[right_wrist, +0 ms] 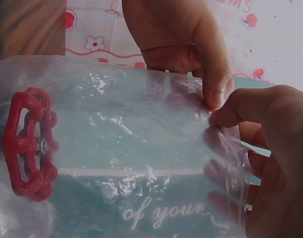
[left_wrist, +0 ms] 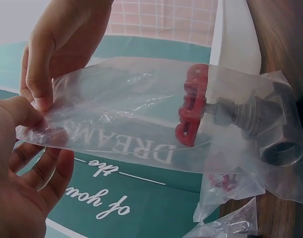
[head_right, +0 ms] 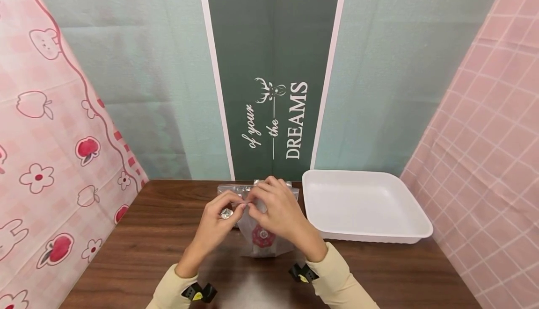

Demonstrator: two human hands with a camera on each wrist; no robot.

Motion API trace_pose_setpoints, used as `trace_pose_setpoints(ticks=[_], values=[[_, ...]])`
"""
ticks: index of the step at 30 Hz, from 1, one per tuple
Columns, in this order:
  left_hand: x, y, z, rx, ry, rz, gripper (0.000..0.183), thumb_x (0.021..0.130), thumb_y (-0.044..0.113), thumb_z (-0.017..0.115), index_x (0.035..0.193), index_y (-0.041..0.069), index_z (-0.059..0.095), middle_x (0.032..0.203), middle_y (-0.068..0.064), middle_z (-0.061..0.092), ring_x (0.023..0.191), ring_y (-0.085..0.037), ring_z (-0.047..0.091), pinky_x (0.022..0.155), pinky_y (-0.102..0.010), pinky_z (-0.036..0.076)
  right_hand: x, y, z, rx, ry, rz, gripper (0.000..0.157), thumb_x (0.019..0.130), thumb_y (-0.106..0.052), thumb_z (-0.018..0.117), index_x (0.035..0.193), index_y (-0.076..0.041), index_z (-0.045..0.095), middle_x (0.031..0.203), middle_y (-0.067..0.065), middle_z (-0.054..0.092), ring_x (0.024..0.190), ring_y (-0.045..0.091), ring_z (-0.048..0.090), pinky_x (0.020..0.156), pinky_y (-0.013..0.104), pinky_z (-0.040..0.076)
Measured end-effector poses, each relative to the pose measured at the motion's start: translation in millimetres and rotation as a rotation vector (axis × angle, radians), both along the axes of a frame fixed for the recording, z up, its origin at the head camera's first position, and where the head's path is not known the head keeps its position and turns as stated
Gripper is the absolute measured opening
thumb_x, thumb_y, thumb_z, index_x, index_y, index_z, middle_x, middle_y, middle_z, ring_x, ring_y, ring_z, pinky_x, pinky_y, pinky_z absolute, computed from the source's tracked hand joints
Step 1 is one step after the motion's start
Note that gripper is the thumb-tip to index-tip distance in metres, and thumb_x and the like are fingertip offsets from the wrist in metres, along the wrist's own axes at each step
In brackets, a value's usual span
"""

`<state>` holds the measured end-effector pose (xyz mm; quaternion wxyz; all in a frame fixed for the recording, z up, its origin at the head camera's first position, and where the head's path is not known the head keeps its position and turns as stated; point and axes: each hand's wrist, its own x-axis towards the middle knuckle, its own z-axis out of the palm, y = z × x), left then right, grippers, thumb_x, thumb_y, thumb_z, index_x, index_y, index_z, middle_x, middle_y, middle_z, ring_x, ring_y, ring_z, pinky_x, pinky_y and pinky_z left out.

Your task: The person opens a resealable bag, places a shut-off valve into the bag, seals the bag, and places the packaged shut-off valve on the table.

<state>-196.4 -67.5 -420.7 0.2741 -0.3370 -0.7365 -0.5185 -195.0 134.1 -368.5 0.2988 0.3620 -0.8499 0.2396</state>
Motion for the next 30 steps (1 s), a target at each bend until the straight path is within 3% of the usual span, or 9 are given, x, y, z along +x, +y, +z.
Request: trace_pose_setpoints(ticks=[7,12,19,30], values=[[-0.8,-0.1,0.0,0.010,0.038,-0.010,0.014,0.096,-0.003,0.071,0.095,0.011,0.073,0.087,0.000,0.067,0.078,-0.012,0.060,0.062,-0.036,0.053,-0.5,3.9,1.5,0.017,0.029,0.010,0.011,0.085,-0.015,0.085,0.091,-0.019,0.077,0.088,-0.010,0.075,0.090,0.013,0.059,0.079,0.036,0.045],[1.6,-1.8,0.9,0.003,0.003,0.001,0.012,0.097,-0.002,0.072,0.096,0.010,0.073,0.088,0.000,0.068,0.081,-0.011,0.061,0.068,-0.032,0.054,-0.1,12.9,2.9,0.032,0.007,-0.024,0.016,0.082,-0.017,0.087,0.093,-0.019,0.076,0.089,-0.008,0.074,0.092,0.014,0.058,0.080,0.035,0.044],[2.3,4.8,2.5,-0.046,-0.042,0.005,0.020,0.094,0.001,0.075,0.109,0.013,0.073,0.102,-0.001,0.073,0.095,-0.014,0.069,0.082,-0.030,0.058,-1.7,19.1,2.2,0.032,-0.012,-0.015,0.016,0.081,-0.013,0.086,0.092,-0.019,0.076,0.087,-0.009,0.072,0.091,0.014,0.057,0.080,0.034,0.043],[-0.3,13.2,-0.1,-0.020,-0.049,0.007,0.011,0.097,0.003,0.075,0.100,0.013,0.073,0.098,-0.003,0.073,0.096,-0.017,0.072,0.087,-0.030,0.059,-2.1,16.1,-1.4,-0.016,0.013,0.010,0.014,0.081,-0.010,0.085,0.090,-0.017,0.077,0.084,-0.007,0.073,0.088,0.014,0.058,0.079,0.036,0.045]])
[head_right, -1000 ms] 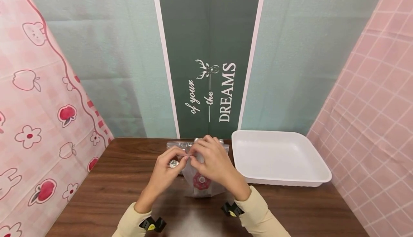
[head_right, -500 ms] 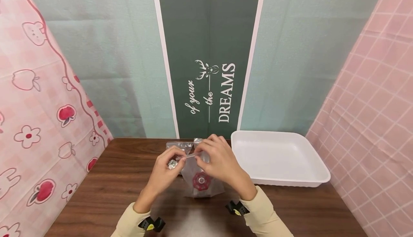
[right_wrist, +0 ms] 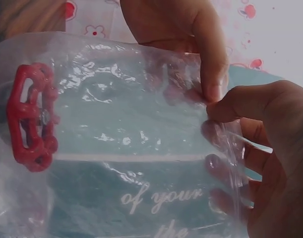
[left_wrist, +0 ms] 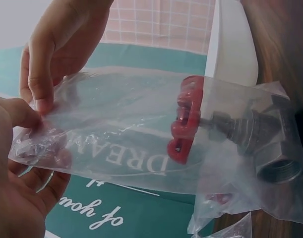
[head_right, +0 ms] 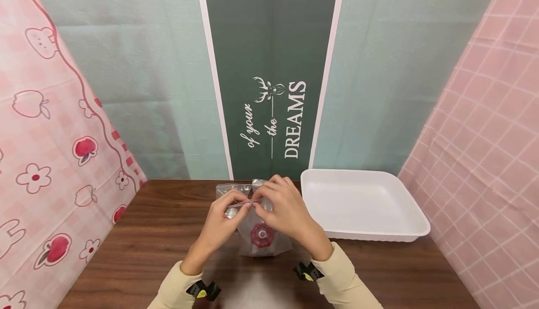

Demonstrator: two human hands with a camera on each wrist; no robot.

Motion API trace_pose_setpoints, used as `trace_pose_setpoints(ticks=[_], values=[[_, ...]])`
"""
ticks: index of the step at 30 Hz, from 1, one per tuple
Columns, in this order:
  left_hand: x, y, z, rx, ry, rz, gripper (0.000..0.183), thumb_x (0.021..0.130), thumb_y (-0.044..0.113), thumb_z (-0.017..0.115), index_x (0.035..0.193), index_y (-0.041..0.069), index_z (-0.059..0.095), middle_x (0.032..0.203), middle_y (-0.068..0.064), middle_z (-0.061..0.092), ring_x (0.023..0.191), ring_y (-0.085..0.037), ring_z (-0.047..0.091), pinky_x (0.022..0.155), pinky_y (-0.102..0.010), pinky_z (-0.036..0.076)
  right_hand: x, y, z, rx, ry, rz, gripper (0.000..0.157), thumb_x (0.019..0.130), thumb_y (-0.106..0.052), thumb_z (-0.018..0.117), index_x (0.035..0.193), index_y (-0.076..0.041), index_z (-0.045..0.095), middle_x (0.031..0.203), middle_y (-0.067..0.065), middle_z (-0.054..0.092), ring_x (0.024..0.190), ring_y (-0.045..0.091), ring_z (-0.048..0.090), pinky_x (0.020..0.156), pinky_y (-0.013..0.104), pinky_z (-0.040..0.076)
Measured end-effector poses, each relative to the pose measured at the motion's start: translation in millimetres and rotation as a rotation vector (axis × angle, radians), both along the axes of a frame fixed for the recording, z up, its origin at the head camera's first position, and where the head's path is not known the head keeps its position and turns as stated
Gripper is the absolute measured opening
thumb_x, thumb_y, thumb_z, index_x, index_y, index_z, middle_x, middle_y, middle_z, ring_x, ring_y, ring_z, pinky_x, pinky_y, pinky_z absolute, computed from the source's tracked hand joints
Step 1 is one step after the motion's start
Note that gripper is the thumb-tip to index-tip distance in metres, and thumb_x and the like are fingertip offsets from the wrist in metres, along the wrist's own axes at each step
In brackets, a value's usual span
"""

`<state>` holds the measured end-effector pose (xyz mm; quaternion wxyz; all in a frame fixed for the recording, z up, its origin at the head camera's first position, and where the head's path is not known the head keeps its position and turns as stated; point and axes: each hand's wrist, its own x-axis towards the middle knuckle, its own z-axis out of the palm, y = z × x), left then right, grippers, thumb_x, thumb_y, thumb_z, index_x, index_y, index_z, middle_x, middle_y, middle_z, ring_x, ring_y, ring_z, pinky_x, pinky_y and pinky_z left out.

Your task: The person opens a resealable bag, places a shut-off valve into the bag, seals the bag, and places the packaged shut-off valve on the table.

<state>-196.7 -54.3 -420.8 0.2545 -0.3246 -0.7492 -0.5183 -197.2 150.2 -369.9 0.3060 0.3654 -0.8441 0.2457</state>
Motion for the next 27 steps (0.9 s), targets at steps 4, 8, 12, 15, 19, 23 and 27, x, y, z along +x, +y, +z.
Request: trace_pose_setpoints(ticks=[4,8,12,15,19,23,27], values=[[-0.4,1.5,-0.5,0.011,0.029,-0.009,0.011,0.097,0.001,0.073,0.099,0.012,0.072,0.096,-0.004,0.073,0.094,-0.018,0.072,0.088,-0.031,0.060,0.4,-1.4,-1.8,-0.018,0.035,0.005,0.015,0.080,-0.009,0.086,0.087,-0.018,0.077,0.081,-0.009,0.073,0.086,0.013,0.058,0.079,0.036,0.046],[0.4,2.5,-0.6,0.033,0.037,-0.021,0.014,0.096,-0.002,0.074,0.097,0.011,0.072,0.094,-0.002,0.072,0.092,-0.018,0.072,0.089,-0.030,0.061,1.2,-1.8,-1.8,-0.017,0.061,0.010,0.016,0.079,-0.009,0.090,0.085,-0.018,0.078,0.080,-0.010,0.074,0.086,0.014,0.058,0.079,0.035,0.045],[1.5,1.2,0.6,0.057,0.033,-0.038,0.017,0.094,-0.005,0.075,0.097,0.011,0.072,0.093,-0.001,0.072,0.091,-0.020,0.072,0.088,-0.028,0.060,2.9,0.6,1.6,0.012,0.047,0.002,0.015,0.081,-0.015,0.092,0.088,-0.018,0.079,0.084,-0.009,0.076,0.088,0.014,0.059,0.080,0.036,0.045],[1.7,-2.2,1.7,0.074,0.034,-0.032,0.018,0.093,-0.006,0.076,0.096,0.011,0.073,0.092,-0.001,0.072,0.090,-0.021,0.071,0.087,-0.026,0.058,3.4,4.5,4.3,0.027,0.025,-0.011,0.016,0.082,-0.019,0.092,0.090,-0.018,0.079,0.086,-0.009,0.076,0.090,0.015,0.060,0.081,0.037,0.045],[1.3,-5.6,3.8,0.080,0.008,-0.025,0.017,0.093,-0.005,0.075,0.096,0.011,0.072,0.092,-0.004,0.072,0.091,-0.020,0.071,0.088,-0.025,0.057,2.4,10.2,3.8,0.015,-0.011,-0.031,0.015,0.083,-0.017,0.091,0.090,-0.019,0.078,0.086,-0.010,0.075,0.089,0.014,0.059,0.082,0.037,0.045],[0.5,-6.3,6.9,0.028,-0.035,-0.012,0.018,0.092,-0.002,0.074,0.102,0.012,0.073,0.098,-0.003,0.073,0.096,-0.017,0.070,0.090,-0.028,0.057,1.2,11.3,1.4,0.000,-0.039,-0.028,0.014,0.084,-0.016,0.089,0.090,-0.019,0.077,0.087,-0.009,0.075,0.089,0.013,0.058,0.081,0.036,0.045],[0.7,-4.8,9.9,-0.049,-0.048,0.021,0.020,0.090,0.004,0.080,0.106,0.014,0.076,0.102,0.002,0.076,0.097,-0.014,0.071,0.087,-0.032,0.058,0.6,9.2,-0.6,-0.012,-0.030,-0.019,0.015,0.083,-0.014,0.089,0.090,-0.018,0.077,0.088,-0.007,0.075,0.089,0.014,0.059,0.081,0.036,0.045]])
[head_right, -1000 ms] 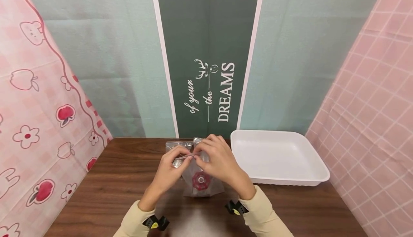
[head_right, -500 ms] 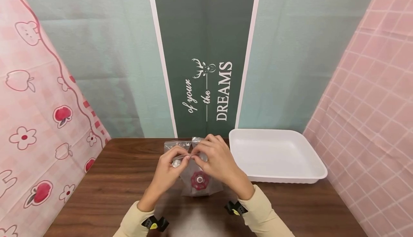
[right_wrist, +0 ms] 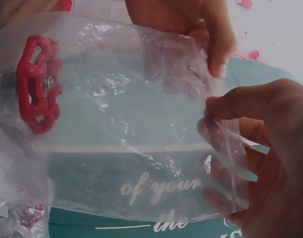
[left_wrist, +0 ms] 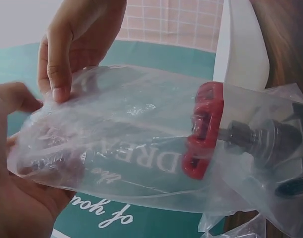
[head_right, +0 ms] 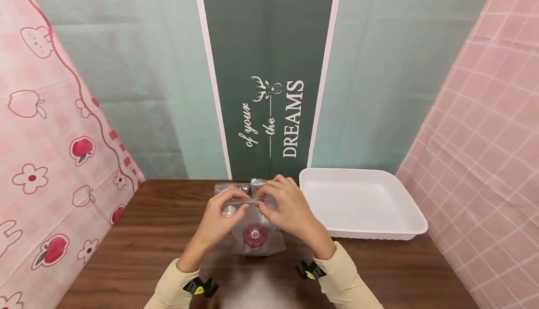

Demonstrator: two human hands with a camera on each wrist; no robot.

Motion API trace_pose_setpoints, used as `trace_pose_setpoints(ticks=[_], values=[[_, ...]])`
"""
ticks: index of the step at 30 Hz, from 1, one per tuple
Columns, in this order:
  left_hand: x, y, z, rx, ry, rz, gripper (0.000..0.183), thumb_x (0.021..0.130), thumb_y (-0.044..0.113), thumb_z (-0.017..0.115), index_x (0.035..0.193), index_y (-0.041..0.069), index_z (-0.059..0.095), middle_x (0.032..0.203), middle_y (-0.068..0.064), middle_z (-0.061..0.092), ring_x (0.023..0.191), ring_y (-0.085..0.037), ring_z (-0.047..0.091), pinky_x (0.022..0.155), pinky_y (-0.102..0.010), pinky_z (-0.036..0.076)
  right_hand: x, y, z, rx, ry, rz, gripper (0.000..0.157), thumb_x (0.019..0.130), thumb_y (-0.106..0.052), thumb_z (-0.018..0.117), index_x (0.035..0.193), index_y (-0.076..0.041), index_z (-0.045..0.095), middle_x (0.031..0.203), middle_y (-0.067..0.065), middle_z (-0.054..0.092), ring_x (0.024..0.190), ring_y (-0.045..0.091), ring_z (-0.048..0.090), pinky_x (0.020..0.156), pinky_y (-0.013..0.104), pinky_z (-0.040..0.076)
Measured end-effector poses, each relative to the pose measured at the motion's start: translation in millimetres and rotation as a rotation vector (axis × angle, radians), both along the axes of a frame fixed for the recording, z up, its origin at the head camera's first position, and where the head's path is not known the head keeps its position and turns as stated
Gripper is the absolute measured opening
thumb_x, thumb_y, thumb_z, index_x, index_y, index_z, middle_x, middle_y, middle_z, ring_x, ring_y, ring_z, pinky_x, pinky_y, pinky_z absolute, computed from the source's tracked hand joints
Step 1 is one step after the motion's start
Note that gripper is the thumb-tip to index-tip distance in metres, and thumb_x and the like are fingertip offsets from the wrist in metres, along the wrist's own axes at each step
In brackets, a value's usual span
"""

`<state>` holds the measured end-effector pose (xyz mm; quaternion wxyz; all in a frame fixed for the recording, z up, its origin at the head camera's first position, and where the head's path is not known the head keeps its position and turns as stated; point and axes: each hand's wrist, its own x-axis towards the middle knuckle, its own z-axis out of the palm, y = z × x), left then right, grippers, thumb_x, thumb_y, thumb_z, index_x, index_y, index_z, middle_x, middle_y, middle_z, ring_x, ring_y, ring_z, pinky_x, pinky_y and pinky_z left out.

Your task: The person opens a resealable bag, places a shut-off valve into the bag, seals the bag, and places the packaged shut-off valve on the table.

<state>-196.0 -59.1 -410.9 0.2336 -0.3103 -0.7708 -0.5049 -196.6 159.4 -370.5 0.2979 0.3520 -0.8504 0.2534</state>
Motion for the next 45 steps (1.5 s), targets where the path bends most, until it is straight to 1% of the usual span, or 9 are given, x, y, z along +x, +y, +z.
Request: trace_pose_setpoints(ticks=[3,7,16,23,27,31,34,38,45], values=[[0.4,1.8,1.6,-0.018,-0.016,0.006,0.014,0.091,0.009,0.083,0.103,0.015,0.079,0.100,0.003,0.077,0.094,-0.012,0.072,0.082,-0.039,0.061,-0.3,-1.1,-1.2,-0.006,0.013,0.008,0.016,0.082,-0.012,0.089,0.090,-0.018,0.077,0.087,-0.007,0.075,0.087,0.013,0.059,0.080,0.035,0.045],[-0.5,2.8,1.4,0.010,-0.020,-0.006,0.008,0.094,0.010,0.082,0.099,0.016,0.080,0.096,0.002,0.078,0.089,-0.010,0.072,0.076,-0.042,0.062,-0.3,-2.3,-2.4,-0.011,0.020,0.015,0.016,0.082,-0.011,0.088,0.090,-0.018,0.077,0.087,-0.007,0.075,0.086,0.013,0.059,0.080,0.035,0.045],[-1.2,5.1,-1.2,0.066,0.043,-0.027,0.008,0.093,0.007,0.081,0.094,0.015,0.080,0.091,-0.002,0.078,0.083,-0.009,0.070,0.073,-0.026,0.057,0.3,-3.4,-5.1,-0.042,0.042,0.036,0.014,0.082,-0.010,0.086,0.089,-0.018,0.077,0.086,-0.009,0.074,0.085,0.013,0.060,0.080,0.035,0.045],[-0.2,-1.0,0.7,0.106,0.068,-0.070,0.010,0.090,0.002,0.080,0.092,0.011,0.080,0.086,-0.002,0.077,0.080,-0.013,0.071,0.074,-0.030,0.058,1.5,-6.1,-3.8,-0.049,0.038,0.067,0.011,0.085,-0.016,0.088,0.091,-0.018,0.080,0.086,-0.011,0.076,0.086,0.012,0.060,0.079,0.032,0.044],[0.9,-6.6,1.5,0.113,0.063,-0.067,0.010,0.089,0.001,0.080,0.091,0.010,0.080,0.085,-0.005,0.077,0.080,-0.014,0.071,0.075,-0.028,0.058,2.7,-6.7,-3.3,-0.041,0.012,0.068,0.013,0.085,-0.018,0.089,0.091,-0.020,0.078,0.087,-0.012,0.075,0.087,0.010,0.060,0.079,0.032,0.044],[2.9,-10.5,4.1,0.081,0.014,-0.050,0.010,0.088,-0.001,0.077,0.090,0.009,0.077,0.087,-0.004,0.077,0.083,-0.015,0.071,0.078,-0.027,0.057,3.4,-5.2,-3.7,-0.061,-0.034,0.064,0.013,0.085,-0.015,0.088,0.091,-0.020,0.078,0.088,-0.011,0.074,0.088,0.010,0.061,0.078,0.032,0.045],[4.2,-9.6,7.1,0.016,-0.021,-0.042,0.015,0.088,-0.001,0.078,0.097,0.011,0.076,0.094,-0.001,0.077,0.090,-0.013,0.070,0.082,-0.029,0.057,3.5,-3.7,-4.2,-0.077,-0.053,0.069,0.012,0.086,-0.012,0.085,0.091,-0.019,0.077,0.088,-0.011,0.073,0.088,0.009,0.062,0.078,0.032,0.047],[4.0,-5.1,9.3,-0.052,-0.008,-0.038,0.017,0.090,0.003,0.080,0.103,0.014,0.077,0.099,0.002,0.076,0.092,-0.012,0.070,0.081,-0.030,0.058,3.4,-4.1,-5.8,-0.084,-0.056,0.088,0.011,0.088,-0.010,0.083,0.091,-0.018,0.076,0.088,-0.010,0.073,0.088,0.010,0.062,0.079,0.033,0.048],[3.7,-1.3,11.0,-0.038,0.019,-0.024,0.008,0.094,0.006,0.081,0.097,0.013,0.079,0.093,0.002,0.077,0.085,-0.012,0.070,0.074,-0.030,0.057,3.4,-6.3,-8.2,-0.102,-0.050,0.097,0.016,0.085,-0.006,0.085,0.092,-0.018,0.077,0.088,-0.010,0.074,0.088,0.010,0.062,0.080,0.032,0.047]])
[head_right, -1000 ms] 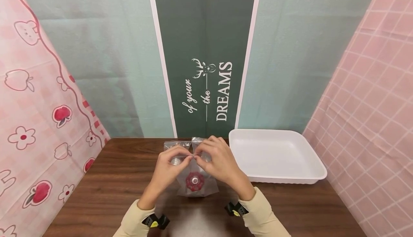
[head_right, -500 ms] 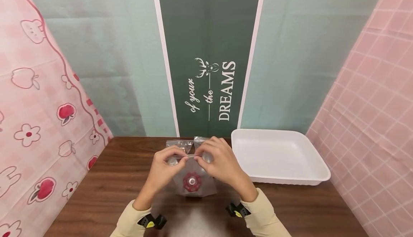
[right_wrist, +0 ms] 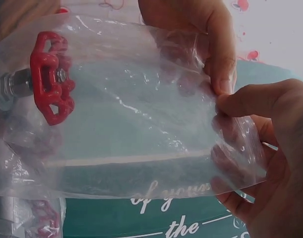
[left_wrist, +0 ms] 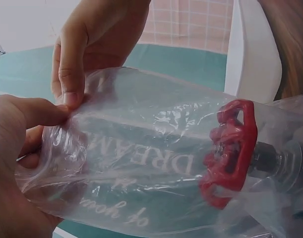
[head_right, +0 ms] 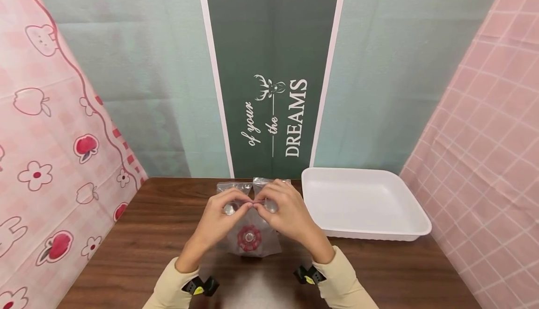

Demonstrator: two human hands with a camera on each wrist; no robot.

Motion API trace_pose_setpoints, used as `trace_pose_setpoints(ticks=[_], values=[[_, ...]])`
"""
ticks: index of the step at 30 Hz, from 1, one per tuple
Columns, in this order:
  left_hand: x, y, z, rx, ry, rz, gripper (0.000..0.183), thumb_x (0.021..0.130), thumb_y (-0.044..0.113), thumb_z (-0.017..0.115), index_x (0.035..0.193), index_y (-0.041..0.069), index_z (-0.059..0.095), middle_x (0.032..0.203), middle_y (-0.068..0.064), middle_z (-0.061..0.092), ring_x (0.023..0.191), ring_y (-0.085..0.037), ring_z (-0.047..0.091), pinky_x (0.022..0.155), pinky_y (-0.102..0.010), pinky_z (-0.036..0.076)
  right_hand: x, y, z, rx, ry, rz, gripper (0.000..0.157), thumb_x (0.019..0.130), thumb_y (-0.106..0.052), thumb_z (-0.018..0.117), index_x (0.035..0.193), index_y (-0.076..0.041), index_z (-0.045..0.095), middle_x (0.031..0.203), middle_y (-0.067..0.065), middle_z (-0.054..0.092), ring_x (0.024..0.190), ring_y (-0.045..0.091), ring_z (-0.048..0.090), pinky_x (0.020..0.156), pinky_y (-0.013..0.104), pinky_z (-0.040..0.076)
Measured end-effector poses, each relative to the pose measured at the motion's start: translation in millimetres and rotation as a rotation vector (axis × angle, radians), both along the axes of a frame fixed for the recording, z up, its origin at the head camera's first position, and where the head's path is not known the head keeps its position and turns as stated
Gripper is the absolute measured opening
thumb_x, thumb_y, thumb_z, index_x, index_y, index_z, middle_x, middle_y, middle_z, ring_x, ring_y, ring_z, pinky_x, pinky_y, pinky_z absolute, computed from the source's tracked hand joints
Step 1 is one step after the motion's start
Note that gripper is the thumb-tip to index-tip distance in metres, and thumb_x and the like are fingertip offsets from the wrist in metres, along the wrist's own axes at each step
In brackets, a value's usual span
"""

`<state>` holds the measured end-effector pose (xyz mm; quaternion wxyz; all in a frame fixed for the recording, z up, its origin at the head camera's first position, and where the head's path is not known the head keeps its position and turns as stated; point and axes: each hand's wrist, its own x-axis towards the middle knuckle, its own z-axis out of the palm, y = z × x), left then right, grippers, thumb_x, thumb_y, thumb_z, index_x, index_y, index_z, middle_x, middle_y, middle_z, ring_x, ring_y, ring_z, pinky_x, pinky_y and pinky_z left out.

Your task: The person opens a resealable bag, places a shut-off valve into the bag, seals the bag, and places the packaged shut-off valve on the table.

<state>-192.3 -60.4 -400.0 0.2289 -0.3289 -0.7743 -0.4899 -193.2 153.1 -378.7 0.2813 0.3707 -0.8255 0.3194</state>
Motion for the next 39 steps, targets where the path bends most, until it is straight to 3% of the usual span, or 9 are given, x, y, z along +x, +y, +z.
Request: trace_pose_setpoints(ticks=[9,14,21,27,35,39], values=[[3.3,-4.1,3.4,-0.017,-0.018,0.016,0.006,0.095,0.007,0.079,0.098,0.012,0.079,0.095,0.001,0.077,0.084,-0.011,0.065,0.070,-0.033,0.056,-1.1,-3.9,-1.5,-0.005,0.067,-0.013,0.013,0.085,-0.011,0.089,0.090,-0.016,0.078,0.086,-0.008,0.075,0.086,0.011,0.064,0.079,0.033,0.047],[6.3,-9.9,4.6,-0.026,-0.047,0.021,0.002,0.098,0.013,0.077,0.099,0.011,0.078,0.094,0.002,0.075,0.080,-0.007,0.060,0.066,-0.028,0.052,0.7,-2.6,-0.2,0.001,0.011,-0.025,0.014,0.085,-0.016,0.090,0.093,-0.017,0.079,0.089,-0.009,0.075,0.089,0.011,0.064,0.082,0.035,0.050],[8.4,-17.6,7.2,0.005,-0.030,0.023,0.005,0.095,0.009,0.078,0.094,0.014,0.077,0.088,0.003,0.073,0.074,-0.007,0.054,0.061,-0.029,0.047,2.7,2.6,0.3,-0.043,-0.099,-0.010,0.016,0.087,-0.014,0.090,0.096,-0.019,0.077,0.092,-0.010,0.072,0.086,0.007,0.059,0.068,0.026,0.048],[5.8,-16.6,5.0,-0.014,-0.011,0.021,0.010,0.092,0.005,0.081,0.095,0.013,0.077,0.085,0.003,0.069,0.069,-0.012,0.055,0.057,-0.028,0.047,0.2,3.9,-4.9,-0.073,-0.071,0.026,0.018,0.086,-0.006,0.088,0.095,-0.016,0.078,0.090,-0.008,0.074,0.084,0.009,0.061,0.073,0.026,0.049],[5.4,-8.6,5.6,-0.046,0.002,0.037,0.006,0.093,0.015,0.084,0.096,0.012,0.081,0.087,0.006,0.066,0.065,-0.011,0.053,0.057,-0.022,0.046,0.5,3.0,-6.5,-0.099,-0.068,0.025,0.018,0.085,-0.005,0.089,0.092,-0.016,0.077,0.088,-0.007,0.075,0.083,0.008,0.061,0.087,0.031,0.051],[6.2,-7.5,5.9,-0.038,-0.009,0.032,0.008,0.097,0.018,0.081,0.093,0.010,0.081,0.084,0.007,0.063,0.066,-0.011,0.052,0.059,-0.017,0.042,0.9,2.0,-7.0,-0.130,-0.032,0.039,0.021,0.082,0.001,0.088,0.088,-0.016,0.077,0.085,-0.006,0.075,0.082,0.009,0.062,0.082,0.028,0.049]])
